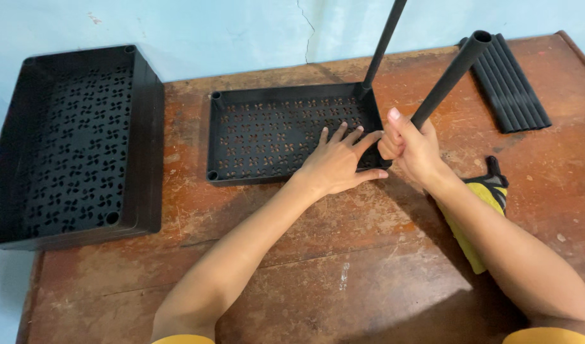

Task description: The person assembles a black plastic shelving unit by inserting vertical rods into corner holes of perforated trays and connecting horizontal bars. The person then stacks the trays and wipes one tray with a yellow cloth.

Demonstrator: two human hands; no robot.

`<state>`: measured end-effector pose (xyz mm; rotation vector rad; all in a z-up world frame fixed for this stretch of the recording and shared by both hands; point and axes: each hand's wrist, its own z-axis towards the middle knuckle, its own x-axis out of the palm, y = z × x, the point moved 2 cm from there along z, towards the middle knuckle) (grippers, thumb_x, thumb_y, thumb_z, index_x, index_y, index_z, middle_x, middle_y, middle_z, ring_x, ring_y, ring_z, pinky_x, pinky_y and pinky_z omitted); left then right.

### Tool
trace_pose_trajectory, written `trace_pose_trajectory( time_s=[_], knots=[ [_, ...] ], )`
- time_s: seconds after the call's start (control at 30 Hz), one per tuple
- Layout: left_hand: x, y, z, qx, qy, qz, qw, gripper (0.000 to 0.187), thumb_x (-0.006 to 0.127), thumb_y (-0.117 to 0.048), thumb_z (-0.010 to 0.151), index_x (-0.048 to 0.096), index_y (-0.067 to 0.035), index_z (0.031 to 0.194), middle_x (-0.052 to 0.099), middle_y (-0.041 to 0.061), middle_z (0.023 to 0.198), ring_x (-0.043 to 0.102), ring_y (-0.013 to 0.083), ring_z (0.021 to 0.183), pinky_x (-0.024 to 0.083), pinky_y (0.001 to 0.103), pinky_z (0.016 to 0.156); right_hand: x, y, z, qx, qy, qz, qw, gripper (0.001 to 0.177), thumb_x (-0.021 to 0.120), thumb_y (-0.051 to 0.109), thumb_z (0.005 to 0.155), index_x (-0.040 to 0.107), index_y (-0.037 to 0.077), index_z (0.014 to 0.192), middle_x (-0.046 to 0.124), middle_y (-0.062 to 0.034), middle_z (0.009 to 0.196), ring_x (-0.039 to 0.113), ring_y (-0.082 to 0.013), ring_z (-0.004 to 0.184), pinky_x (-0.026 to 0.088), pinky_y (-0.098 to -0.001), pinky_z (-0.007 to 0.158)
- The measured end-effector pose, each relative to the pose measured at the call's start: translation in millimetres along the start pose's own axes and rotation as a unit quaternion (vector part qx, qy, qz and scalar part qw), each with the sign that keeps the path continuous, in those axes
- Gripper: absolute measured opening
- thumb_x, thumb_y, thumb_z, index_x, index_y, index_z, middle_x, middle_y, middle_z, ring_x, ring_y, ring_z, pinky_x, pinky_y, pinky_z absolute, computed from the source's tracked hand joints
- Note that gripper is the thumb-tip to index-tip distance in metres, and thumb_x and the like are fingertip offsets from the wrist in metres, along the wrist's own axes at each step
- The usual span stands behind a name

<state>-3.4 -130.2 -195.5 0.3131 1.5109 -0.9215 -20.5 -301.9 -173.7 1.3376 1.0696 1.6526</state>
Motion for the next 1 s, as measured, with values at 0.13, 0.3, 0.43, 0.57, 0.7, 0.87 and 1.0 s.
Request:
trace_pose_trajectory(
  time_s=[0.13, 0.3, 0.43, 0.57, 0.7, 0.87, 1.0],
  knots=[
    [4.0, -7.3, 5.4, 0.008, 0.044, 0.044, 0.998, 0.083, 0.038, -0.081, 0.089, 0.031, -0.034, 0.157, 0.033, 0.023, 0.16, 0.022, 0.0538, 0.148, 0.021, 0.074, 0.114, -2.0, 0.5, -1.9, -0.013, -0.016, -0.042, 0.999, 0.052, 0.059, 0.028, 0.107, 0.035, 0.013, 0.063, 0.029, 0.0035, 0.054, 0.025, -0.0115, 0.044, 0.021, -0.0317, 0.046],
    [9.7, -9.3, 7.4, 0.011, 0.051, 0.059, 0.997, 0.074, 0.035, -0.078, 0.091, 0.035, -0.042, 0.155, 0.031, 0.024, 0.161, 0.021, 0.0554, 0.148, 0.021, 0.076, 0.112, -17.6, 0.1, -0.9, 0.002, 0.035, -0.018, 0.999, 0.053, 0.058, 0.026, 0.107, 0.035, 0.013, 0.062, 0.028, 0.0038, 0.053, 0.025, -0.0106, 0.044, 0.022, -0.0321, 0.046],
    [10.5, -8.4, 9.1, 0.014, 0.051, 0.061, 0.997, 0.074, 0.035, -0.077, 0.091, 0.035, -0.041, 0.155, 0.031, 0.024, 0.161, 0.021, 0.0552, 0.147, 0.021, 0.076, 0.111, -18.7, 7.2, 0.9, 0.012, 0.11, -0.018, 0.994, 0.054, 0.059, 0.023, 0.107, 0.034, 0.012, 0.061, 0.029, 0.0035, 0.053, 0.025, -0.011, 0.044, 0.022, -0.0324, 0.046],
    [9.5, -7.2, 8.8, 0.012, 0.046, 0.072, 0.996, 0.074, 0.034, -0.078, 0.092, 0.033, -0.041, 0.156, 0.031, 0.023, 0.161, 0.022, 0.0546, 0.148, 0.022, 0.076, 0.112, 1.5, 11.5, -2.7, -0.022, 0.007, -0.092, 0.995, 0.053, 0.057, 0.022, 0.107, 0.034, 0.012, 0.061, 0.03, 0.0038, 0.053, 0.026, -0.011, 0.044, 0.022, -0.0317, 0.046],
    [9.3, -9.0, 8.4, 0.009, 0.052, 0.069, 0.996, 0.075, 0.031, -0.078, 0.091, 0.029, -0.043, 0.157, 0.03, 0.023, 0.161, 0.022, 0.055, 0.147, 0.021, 0.076, 0.112, 15.2, 9.4, -8.0, -0.091, -0.151, -0.059, 0.983, 0.053, 0.056, 0.022, 0.109, 0.033, 0.014, 0.063, 0.03, 0.0046, 0.053, 0.025, -0.0098, 0.044, 0.02, -0.0307, 0.045],
    [10.8, -9.9, 7.5, 0.011, 0.055, 0.084, 0.995, 0.073, 0.03, -0.078, 0.092, 0.028, -0.043, 0.157, 0.029, 0.023, 0.162, 0.021, 0.0542, 0.148, 0.021, 0.076, 0.112, 14.3, 10.1, -6.2, -0.069, -0.092, -0.072, 0.991, 0.053, 0.056, 0.021, 0.109, 0.033, 0.014, 0.062, 0.03, 0.0048, 0.052, 0.026, -0.0102, 0.042, 0.02, -0.0313, 0.044],
    [10.0, -10.0, 9.4, 0.01, 0.056, 0.078, 0.995, 0.071, 0.032, -0.076, 0.094, 0.023, -0.046, 0.157, 0.028, 0.023, 0.162, 0.02, 0.0539, 0.148, 0.02, 0.076, 0.112, 20.1, 53.2, -6.1, 0.011, -0.052, -0.1, 0.994, 0.042, 0.061, 0.019, 0.1, 0.036, 0.018, 0.066, 0.03, 0.0074, 0.056, 0.027, -0.0098, 0.044, 0.022, -0.029, 0.041]
  ],
)
